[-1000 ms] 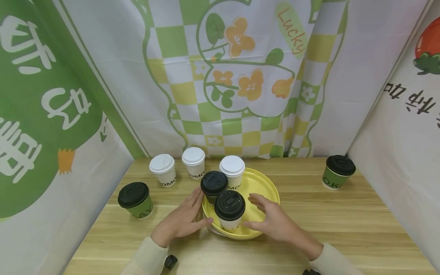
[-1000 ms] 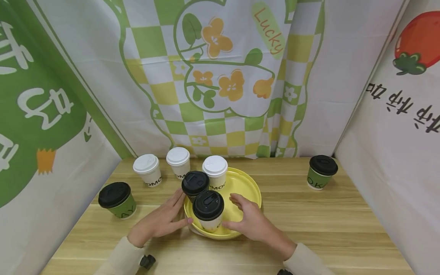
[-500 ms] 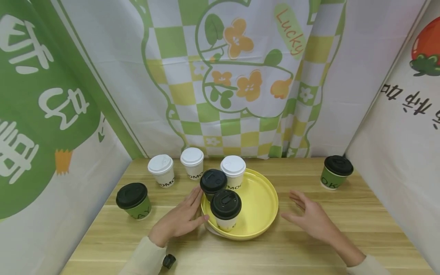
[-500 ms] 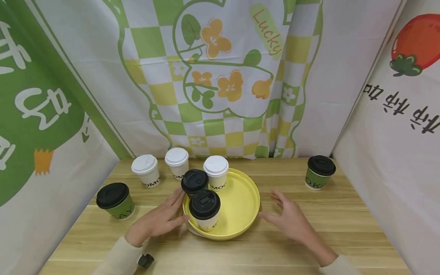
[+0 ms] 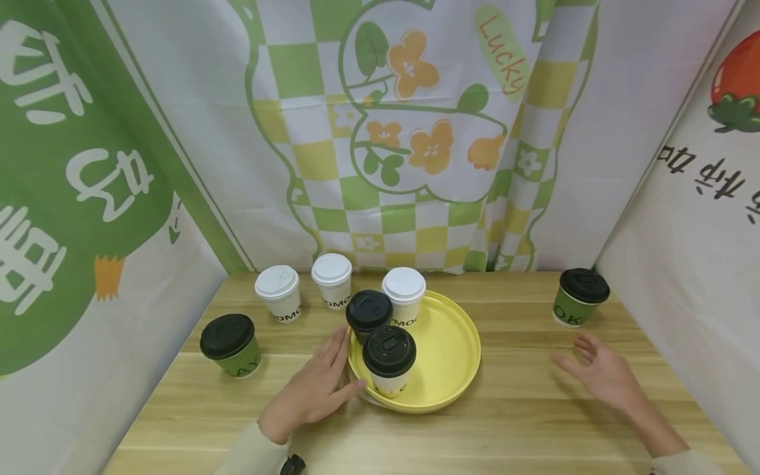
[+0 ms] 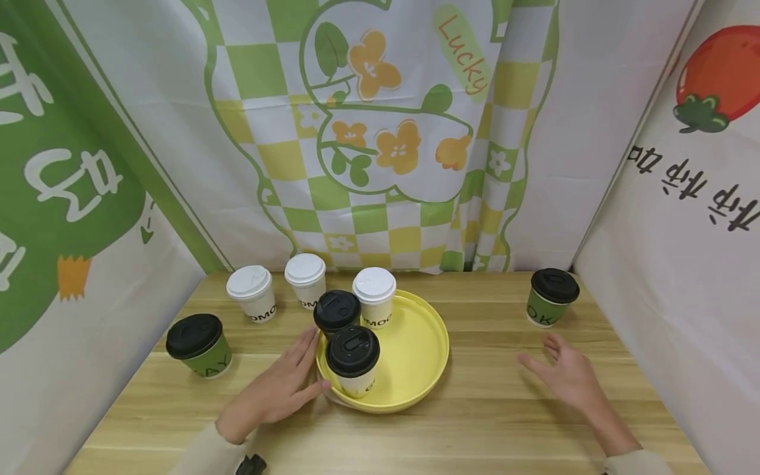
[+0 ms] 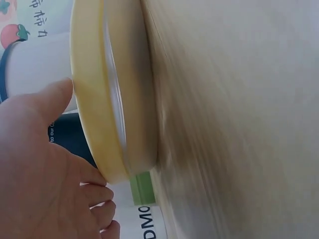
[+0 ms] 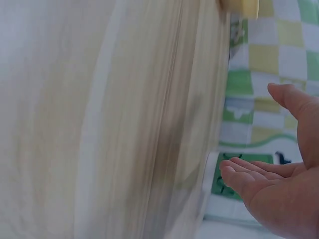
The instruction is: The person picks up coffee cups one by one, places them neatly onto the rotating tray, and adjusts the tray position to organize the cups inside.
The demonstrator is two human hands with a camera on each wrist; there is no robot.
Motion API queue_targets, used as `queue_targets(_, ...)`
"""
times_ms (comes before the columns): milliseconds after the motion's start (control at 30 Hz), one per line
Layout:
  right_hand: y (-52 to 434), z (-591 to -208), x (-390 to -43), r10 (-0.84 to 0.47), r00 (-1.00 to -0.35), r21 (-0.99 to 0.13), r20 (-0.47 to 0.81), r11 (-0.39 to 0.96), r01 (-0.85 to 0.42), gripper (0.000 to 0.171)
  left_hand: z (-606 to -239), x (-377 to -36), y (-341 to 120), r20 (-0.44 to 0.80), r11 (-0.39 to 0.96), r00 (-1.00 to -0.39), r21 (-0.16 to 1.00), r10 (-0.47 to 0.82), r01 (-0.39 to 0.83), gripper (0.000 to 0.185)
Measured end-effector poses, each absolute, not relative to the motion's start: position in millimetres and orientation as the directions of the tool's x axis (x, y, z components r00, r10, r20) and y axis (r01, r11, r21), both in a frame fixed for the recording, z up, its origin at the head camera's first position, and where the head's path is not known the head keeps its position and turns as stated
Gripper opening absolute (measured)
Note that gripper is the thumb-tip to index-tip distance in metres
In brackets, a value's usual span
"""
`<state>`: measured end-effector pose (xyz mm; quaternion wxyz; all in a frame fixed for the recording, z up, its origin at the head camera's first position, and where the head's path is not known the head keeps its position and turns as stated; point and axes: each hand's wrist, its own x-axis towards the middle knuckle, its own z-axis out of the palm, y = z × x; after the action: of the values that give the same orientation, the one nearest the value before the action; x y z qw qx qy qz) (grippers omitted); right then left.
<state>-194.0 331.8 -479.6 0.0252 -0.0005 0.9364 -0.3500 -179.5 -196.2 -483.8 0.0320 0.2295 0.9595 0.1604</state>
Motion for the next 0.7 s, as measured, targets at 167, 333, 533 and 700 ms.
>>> queue_targets(167, 348.1, -482.2, -205.5, 0.008, -0.999, -0.632, -0.053, 0.774, 0.040, 0.100, -483.3, -188.3, -199.3, 0.001, 0.842, -0.887, 0.315, 0.462, 0.439, 0.091)
queue_targets(333, 359.7, -481.7, -215.9, 0.025, -0.997, -0.593, -0.080, 0.802, 0.067, 0.105, -480.8, -193.5, -202.4, -0.015, 0.839, -0.887, 0.332, 0.461, 0.431, 0.081)
queue_targets(533, 370.0, -481.4, -227.2, 0.047, -0.997, -0.569, -0.065, 0.819, 0.076, 0.103, -478.7, -194.0, -204.9, -0.015, 0.848, -0.898, 0.336, 0.440, 0.410, 0.077)
queue_targets(700, 375.5, -477.4, -236.7, 0.066, -0.995, -0.574, -0.068, 0.814, 0.093, 0.105, -477.0, -188.3, -206.2, -0.018, 0.840, -0.894, 0.350, 0.447, 0.414, 0.082)
